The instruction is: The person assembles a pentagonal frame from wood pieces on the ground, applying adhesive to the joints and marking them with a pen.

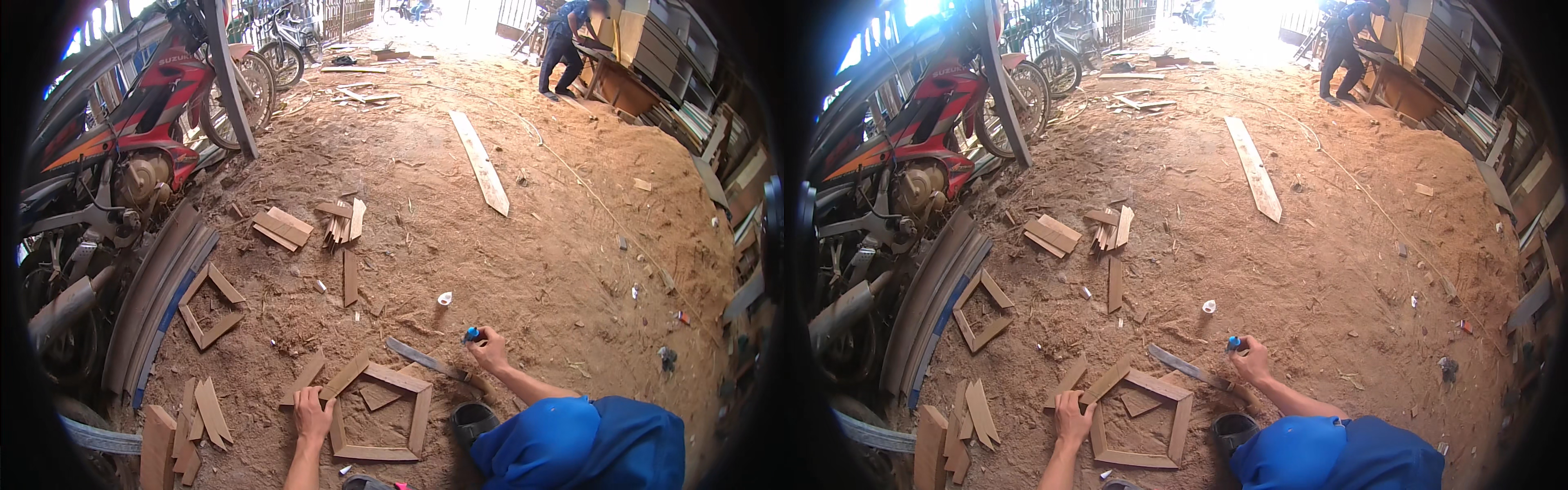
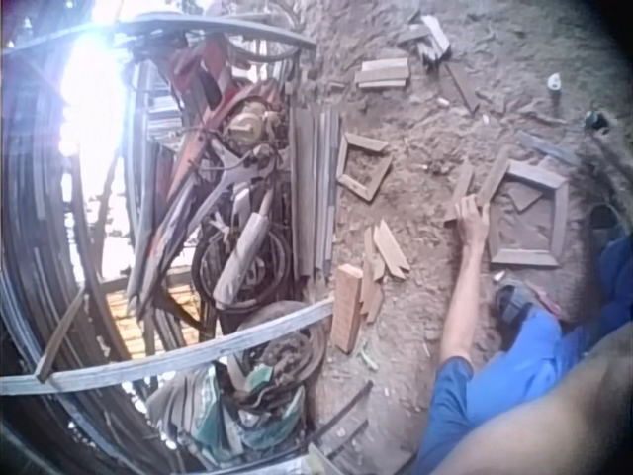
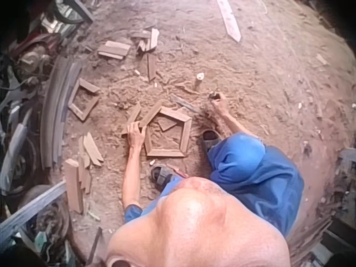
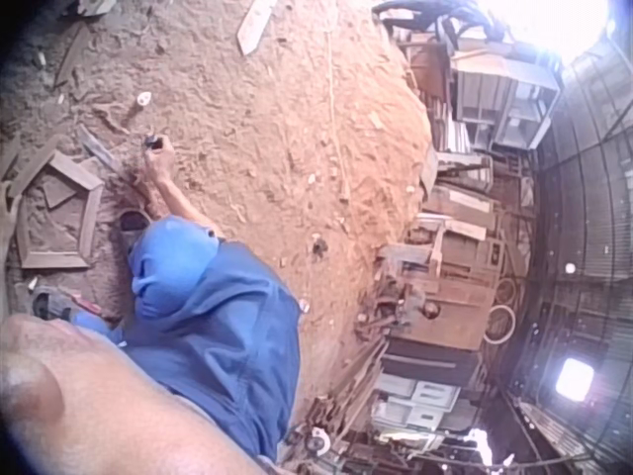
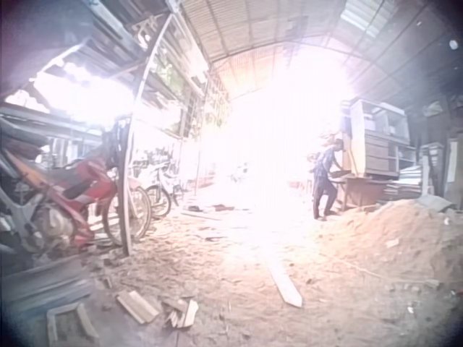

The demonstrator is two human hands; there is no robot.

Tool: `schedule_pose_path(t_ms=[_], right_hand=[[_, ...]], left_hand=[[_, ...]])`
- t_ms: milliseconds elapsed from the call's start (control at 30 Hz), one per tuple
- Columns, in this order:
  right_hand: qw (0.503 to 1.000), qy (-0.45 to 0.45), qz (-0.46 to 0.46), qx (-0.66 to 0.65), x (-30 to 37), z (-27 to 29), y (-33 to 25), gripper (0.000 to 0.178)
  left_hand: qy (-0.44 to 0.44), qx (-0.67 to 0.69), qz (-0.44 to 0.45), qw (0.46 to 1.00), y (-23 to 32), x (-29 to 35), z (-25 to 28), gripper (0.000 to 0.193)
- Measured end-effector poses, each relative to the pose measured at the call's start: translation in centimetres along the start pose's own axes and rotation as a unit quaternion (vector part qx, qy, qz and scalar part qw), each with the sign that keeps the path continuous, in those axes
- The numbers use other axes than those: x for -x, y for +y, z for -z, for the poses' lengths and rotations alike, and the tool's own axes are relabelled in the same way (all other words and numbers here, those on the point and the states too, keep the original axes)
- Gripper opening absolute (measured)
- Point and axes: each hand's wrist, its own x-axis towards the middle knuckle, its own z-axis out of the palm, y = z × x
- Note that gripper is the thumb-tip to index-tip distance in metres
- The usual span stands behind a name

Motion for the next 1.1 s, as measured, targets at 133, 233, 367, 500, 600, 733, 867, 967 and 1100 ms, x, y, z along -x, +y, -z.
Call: schedule_pose_path(t_ms=[133,233,367,500,600,733,867,967,1100], right_hand=[[0.998,0.033,0.022,0.05,-0.9,0.3,0.4,0.031],[0.996,0.04,0.008,0.079,-0.8,-0.5,1.4,0.031],[0.996,0.056,0.012,0.072,-0.4,-1.0,1.5,0.031],[0.994,0.057,0.019,0.087,-0.7,-0.8,1.3,0.034],[0.996,0.052,0.001,0.077,-0.5,-1.0,1.9,0.035],[0.994,0.059,0.007,0.092,-0.2,-1.1,2.0,0.037],[0.992,0.073,0.035,0.102,-0.4,-1.6,3.8,0.037],[0.994,0.076,0.038,0.075,-0.4,-1.5,3.2,0.035],[0.992,0.08,0.048,0.09,-0.1,-1.5,2.9,0.035]], left_hand=[[0.007,0.008,-0.007,1.0,-0.1,-0.2,-0.3,0.045],[0.009,0.01,-0.011,1.0,-0.2,0.1,-0.4,0.045],[0.012,0.011,-0.012,1.0,-0.2,0.2,-0.4,0.043],[0.013,0.026,-0.012,1.0,0.1,0.0,-0.2,0.042],[0.007,0.035,0.001,0.999,-0.1,0.3,-0.4,0.041],[0.014,0.046,0.003,0.999,-0.1,0.5,-0.3,0.04],[0.024,0.065,0.009,0.998,0.2,0.5,-0.1,0.038],[0.037,0.085,0.017,0.996,1.2,0.4,0.8,0.037],[0.046,0.097,0.019,0.994,1.3,0.3,1.2,0.036]])
